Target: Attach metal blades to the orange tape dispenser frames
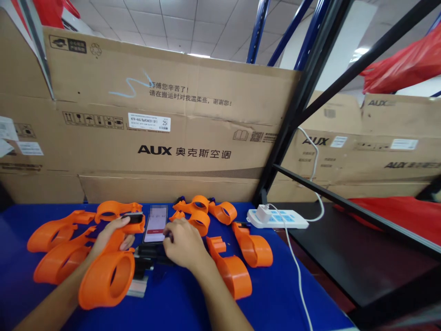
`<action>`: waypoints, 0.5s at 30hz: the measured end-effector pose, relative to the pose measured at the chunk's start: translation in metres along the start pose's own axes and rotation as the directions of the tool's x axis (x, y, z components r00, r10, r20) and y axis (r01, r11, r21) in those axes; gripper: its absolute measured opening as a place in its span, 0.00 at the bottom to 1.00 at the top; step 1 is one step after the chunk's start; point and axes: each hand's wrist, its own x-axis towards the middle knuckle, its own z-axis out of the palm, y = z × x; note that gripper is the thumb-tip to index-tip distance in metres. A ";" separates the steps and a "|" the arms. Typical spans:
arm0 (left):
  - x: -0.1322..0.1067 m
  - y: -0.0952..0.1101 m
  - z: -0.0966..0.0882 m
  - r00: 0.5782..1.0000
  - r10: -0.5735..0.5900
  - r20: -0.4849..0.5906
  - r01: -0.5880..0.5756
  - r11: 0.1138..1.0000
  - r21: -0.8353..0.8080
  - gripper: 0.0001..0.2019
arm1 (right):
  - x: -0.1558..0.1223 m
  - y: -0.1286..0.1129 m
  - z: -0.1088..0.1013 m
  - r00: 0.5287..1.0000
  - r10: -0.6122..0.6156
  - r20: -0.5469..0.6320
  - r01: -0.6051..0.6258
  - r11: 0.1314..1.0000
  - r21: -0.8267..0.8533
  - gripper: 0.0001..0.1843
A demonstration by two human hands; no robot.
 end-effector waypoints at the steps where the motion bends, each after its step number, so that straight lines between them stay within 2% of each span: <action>1: 0.000 -0.002 0.002 0.999 0.032 -0.020 -0.031 0.999 0.040 0.15 | 0.002 0.000 -0.001 1.000 0.004 -0.030 -0.003 1.000 0.026 0.13; 3: -0.001 -0.006 0.006 0.995 0.072 -0.067 -0.065 0.994 0.093 0.13 | 0.003 -0.004 -0.002 0.995 -0.008 -0.098 0.018 0.994 0.105 0.14; 5: -0.003 -0.010 0.010 0.994 0.071 -0.086 -0.062 0.992 0.109 0.13 | 0.003 -0.010 -0.003 0.988 -0.063 -0.141 0.090 0.977 0.193 0.17; 9: -0.002 -0.019 0.013 0.997 0.055 -0.061 -0.047 0.991 0.129 0.15 | 0.000 -0.021 -0.001 0.977 -0.180 -0.116 0.203 0.951 0.235 0.23; 13: 0.003 -0.021 0.010 0.998 0.008 -0.055 -0.002 0.994 0.109 0.16 | 0.001 -0.022 0.002 0.977 -0.140 -0.161 0.176 0.956 0.236 0.15; 15: 0.004 -0.015 0.005 0.996 0.011 -0.086 -0.009 0.999 0.033 0.14 | 0.003 -0.018 0.001 0.971 -0.107 -0.212 0.162 0.952 0.261 0.13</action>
